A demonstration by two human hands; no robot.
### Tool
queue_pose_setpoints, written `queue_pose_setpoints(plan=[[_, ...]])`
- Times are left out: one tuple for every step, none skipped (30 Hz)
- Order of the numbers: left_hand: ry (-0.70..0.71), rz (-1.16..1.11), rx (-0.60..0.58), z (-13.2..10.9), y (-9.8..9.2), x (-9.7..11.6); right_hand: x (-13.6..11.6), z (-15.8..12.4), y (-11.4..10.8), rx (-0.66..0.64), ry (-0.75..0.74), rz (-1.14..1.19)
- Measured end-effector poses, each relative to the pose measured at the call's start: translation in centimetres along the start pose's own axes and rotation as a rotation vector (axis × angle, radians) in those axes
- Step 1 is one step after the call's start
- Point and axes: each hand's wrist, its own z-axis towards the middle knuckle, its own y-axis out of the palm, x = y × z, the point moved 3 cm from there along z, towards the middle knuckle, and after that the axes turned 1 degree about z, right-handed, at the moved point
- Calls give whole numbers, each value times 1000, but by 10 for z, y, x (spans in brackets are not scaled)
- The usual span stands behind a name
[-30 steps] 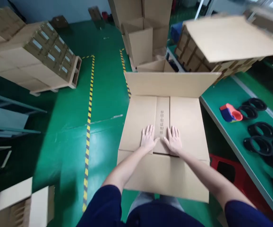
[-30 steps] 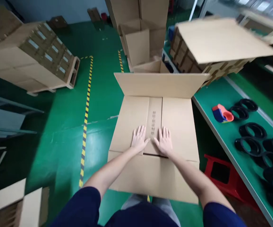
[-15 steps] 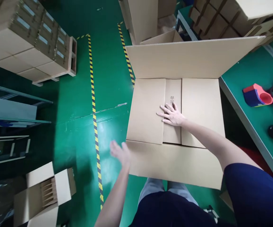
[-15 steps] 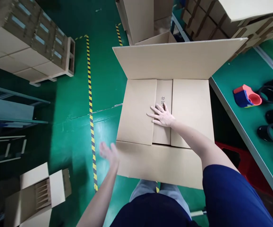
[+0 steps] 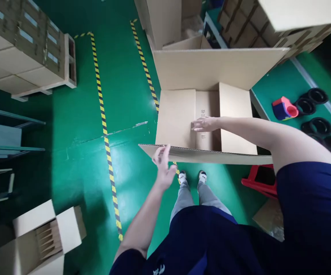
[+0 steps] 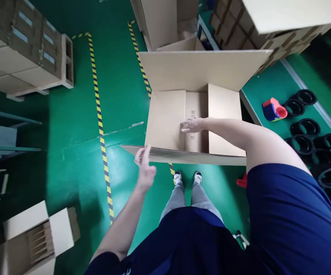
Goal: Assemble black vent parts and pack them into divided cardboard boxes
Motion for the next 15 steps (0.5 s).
queue_pose_setpoints(plan=[[25, 67, 62, 13, 17, 19, 6, -1, -25, 21, -27, -15], [27, 104, 117, 28, 34, 34, 14, -4, -52, 94, -35, -41], [17, 127, 163, 44, 49, 46, 25, -9, -81, 211, -18, -75], [10, 160, 191, 61, 62, 56, 39, -16, -110, 352, 23, -111], [14, 191, 199, 78, 73, 62, 55, -26, -138, 494, 79, -141], [22, 220, 200, 93, 81, 66, 72, -37, -162, 625, 152, -162], [28, 248, 200, 107, 87, 68, 90, -48, -182, 734, 240, -170], [27, 276, 201, 118, 91, 68, 108, -58, -197, 815, 331, -167], [23, 303, 197, 125, 93, 67, 123, -67, -207, 882, 409, -159], [16, 328, 191, 128, 94, 64, 135, -75, -209, 938, 459, -150], [8, 351, 188, 127, 94, 60, 143, -81, -203, 976, 464, -146], [0, 371, 191, 123, 93, 55, 146, -84, -190, 976, 410, -143], [-10, 387, 203, 115, 91, 50, 143, -86, -168, 925, 301, -138], [-24, 397, 229, 106, 89, 44, 137, -86, -138, 833, 160, -128], [-41, 403, 262, 97, 86, 39, 129, -84, -103, 687, -7, -103]])
